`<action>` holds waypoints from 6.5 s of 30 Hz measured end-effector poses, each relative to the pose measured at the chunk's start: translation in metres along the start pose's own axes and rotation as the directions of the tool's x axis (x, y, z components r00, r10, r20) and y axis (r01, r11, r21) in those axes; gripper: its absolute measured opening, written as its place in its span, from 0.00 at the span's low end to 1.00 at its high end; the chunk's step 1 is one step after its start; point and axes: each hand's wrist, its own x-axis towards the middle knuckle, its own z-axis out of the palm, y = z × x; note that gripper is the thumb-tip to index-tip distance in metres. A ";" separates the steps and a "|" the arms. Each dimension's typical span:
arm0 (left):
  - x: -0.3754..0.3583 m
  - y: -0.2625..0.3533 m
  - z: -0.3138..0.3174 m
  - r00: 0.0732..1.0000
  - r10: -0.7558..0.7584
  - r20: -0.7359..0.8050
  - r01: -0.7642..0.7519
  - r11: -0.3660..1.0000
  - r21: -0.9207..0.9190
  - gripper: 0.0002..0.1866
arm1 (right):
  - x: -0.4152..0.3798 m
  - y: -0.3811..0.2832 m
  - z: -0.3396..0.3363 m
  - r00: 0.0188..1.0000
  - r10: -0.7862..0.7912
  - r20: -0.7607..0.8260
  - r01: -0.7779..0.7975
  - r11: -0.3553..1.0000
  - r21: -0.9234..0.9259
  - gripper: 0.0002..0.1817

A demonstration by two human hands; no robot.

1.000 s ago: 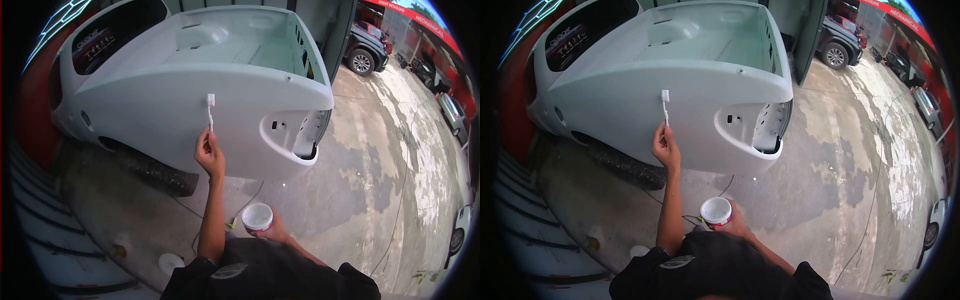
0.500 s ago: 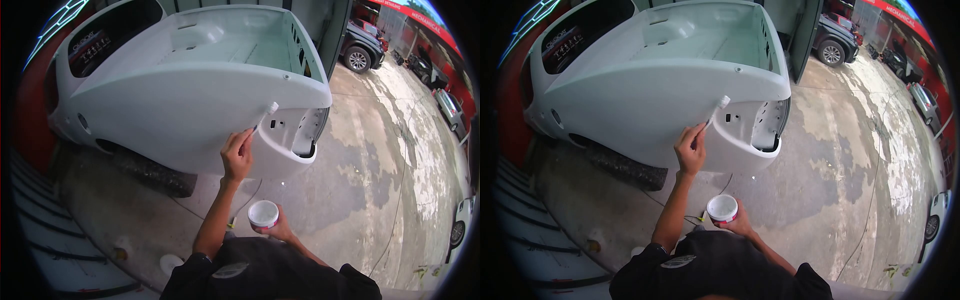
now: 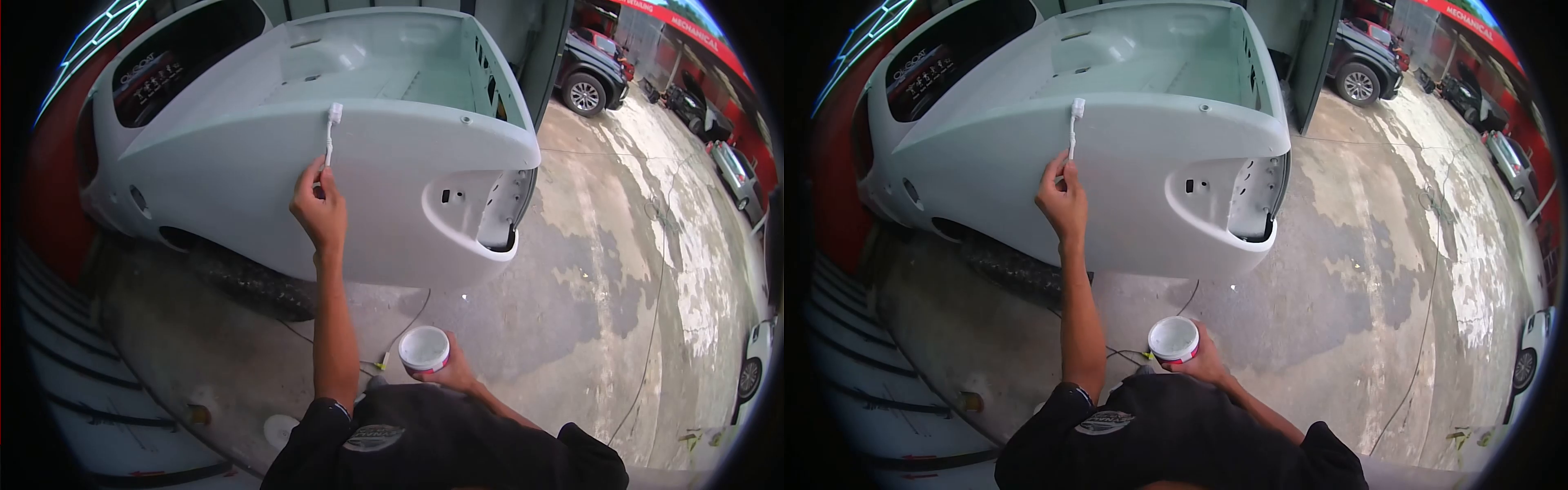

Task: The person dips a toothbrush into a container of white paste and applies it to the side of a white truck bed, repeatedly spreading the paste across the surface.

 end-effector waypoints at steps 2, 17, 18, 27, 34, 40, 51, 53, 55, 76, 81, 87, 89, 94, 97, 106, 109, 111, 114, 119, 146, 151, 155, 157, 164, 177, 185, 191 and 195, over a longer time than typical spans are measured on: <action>0.010 0.004 -0.002 0.998 0.062 0.020 -0.064 0.991 0.114 0.11 | -0.001 0.008 -0.001 1.000 -0.004 0.010 0.004 1.000 0.017 0.59; 0.086 0.075 -0.027 0.888 0.097 0.450 -0.350 0.778 0.522 0.08 | -0.004 0.010 0.000 0.999 0.026 -0.037 -0.025 1.000 0.006 0.59; 0.080 0.081 -0.026 0.856 0.127 0.501 -0.393 0.790 0.470 0.08 | -0.001 0.008 0.000 0.999 0.031 -0.035 -0.031 1.000 -0.001 0.59; 0.065 0.060 -0.032 0.914 0.167 0.371 -0.310 0.875 0.371 0.09 | 0.005 0.003 0.003 1.000 0.003 -0.008 -0.003 0.998 0.056 0.60; 0.097 0.073 -0.048 0.944 0.142 0.298 -0.296 0.768 0.568 0.08 | 0.003 -0.002 0.003 0.999 0.045 -0.006 -0.046 0.997 -0.058 0.60; 0.081 0.110 -0.026 0.853 0.122 0.508 -0.436 0.702 0.563 0.09 | 0.008 0.005 0.008 1.000 0.013 0.000 -0.013 1.000 -0.004 0.59; 0.071 0.121 -0.016 0.804 0.190 0.564 -0.522 0.678 0.517 0.07 | 0.008 0.010 0.003 0.998 -0.018 -0.063 0.020 1.000 0.024 0.60; 0.088 0.111 -0.024 0.871 0.105 0.479 -0.415 0.679 0.606 0.08 | 0.005 0.005 0.001 0.998 -0.011 -0.065 0.015 0.998 0.055 0.60; 0.098 0.106 -0.024 0.897 0.017 0.442 -0.339 0.668 0.663 0.08 | 0.005 0.007 0.006 0.997 -0.017 -0.073 0.022 0.997 0.070 0.59; -0.004 -0.037 -0.015 1.000 -0.008 -0.005 0.008 0.995 -0.099 0.10 | 0.010 0.020 0.011 0.998 -0.030 -0.058 0.034 0.997 0.069 0.58; -0.050 -0.028 -0.004 0.910 0.343 0.231 -0.354 0.935 0.006 0.13 | 0.009 0.012 0.011 0.999 0.009 -0.037 -0.007 0.999 0.053 0.58; -0.043 -0.067 -0.011 0.992 -0.008 -0.126 -0.001 0.997 -0.074 0.13 | 0.006 0.020 0.010 0.998 -0.034 -0.061 0.038 0.997 0.073 0.61; -0.067 -0.064 0.000 0.977 0.212 -0.008 -0.212 0.977 -0.021 0.12 | 0.006 0.022 0.009 0.997 -0.026 -0.072 0.031 0.997 0.071 0.61; -0.119 -0.030 0.017 0.948 0.300 0.110 -0.292 0.952 -0.088 0.11 | 0.009 0.024 0.010 0.997 -0.011 -0.076 0.014 0.999 0.041 0.62; -0.112 -0.044 0.024 0.985 0.105 -0.134 -0.124 0.982 -0.142 0.11 | 0.006 0.007 0.007 0.996 0.008 -0.084 -0.008 1.000 -0.001 0.63; -0.118 -0.020 0.037 0.984 0.178 -0.001 -0.175 0.968 -0.182 0.10 | 0.001 0.002 0.006 0.996 0.023 -0.089 -0.016 0.996 0.083 0.62; -0.115 -0.020 0.030 0.950 0.291 0.115 -0.271 0.949 -0.164 0.08 | -0.001 0.001 0.006 0.996 0.029 -0.082 -0.021 0.996 0.087 0.62; -0.111 -0.018 0.022 0.979 0.195 0.062 -0.179 0.963 -0.200 0.08 | 0.002 0.003 0.003 0.997 0.016 -0.081 -0.010 0.997 0.078 0.62; -0.095 -0.036 0.014 0.996 -0.085 -0.038 0.071 0.958 -0.277 0.09 | -0.002 0.011 0.004 0.995 0.012 -0.097 -0.006 0.998 0.060 0.62; -0.095 -0.034 0.006 0.947 0.298 0.123 -0.286 0.952 -0.107 0.10 | 0.000 0.010 0.001 0.997 0.044 -0.063 -0.045 0.999 -0.024 0.63; -0.003 -0.042 -0.028 0.986 0.098 -0.138 -0.097 0.995 0.013 0.11 | 0.010 0.009 0.022 0.996 0.029 -0.085 -0.027 0.999 0.023 0.61; -0.005 -0.037 -0.016 0.962 0.269 0.047 -0.272 0.960 0.071 0.11 | 0.012 0.001 0.026 0.995 0.074 -0.061 -0.076 0.996 -0.040 0.60; -0.003 -0.013 -0.027 0.954 0.300 0.031 -0.301 0.952 0.054 0.12 | 0.014 0.004 0.026 0.998 0.037 -0.049 -0.037 0.999 -0.006 0.59; 0.017 -0.033 -0.027 0.967 0.248 -0.065 -0.242 0.966 0.092 0.12 | 0.013 0.008 0.030 0.998 0.011 -0.058 -0.010 1.000 0.011 0.59; -0.052 0.008 0.004 0.938 0.303 0.169 -0.295 0.953 -0.074 0.13 | 0.013 0.008 0.030 0.999 0.044 -0.027 -0.043 0.999 0.032 0.61; -0.111 -0.010 0.010 0.908 0.324 0.265 -0.288 0.943 -0.168 0.12 | 0.009 0.007 0.023 0.996 0.054 -0.074 -0.051 0.998 0.040 0.61; -0.048 -0.066 -0.009 0.988 0.139 -0.071 -0.139 0.990 -0.001 0.10 | 0.009 0.016 0.023 0.995 0.039 -0.091 -0.036 0.999 0.031 0.61; -0.110 -0.053 -0.022 0.988 0.154 -0.020 -0.155 0.984 -0.087 0.09 | 0.014 0.002 0.025 0.999 0.010 -0.041 -0.009 1.000 0.013 0.61; -0.081 -0.082 -0.033 0.972 -0.164 -0.169 0.124 0.966 -0.227 0.09 | 0.012 0.001 0.026 0.999 0.022 -0.030 -0.022 1.000 0.022 0.61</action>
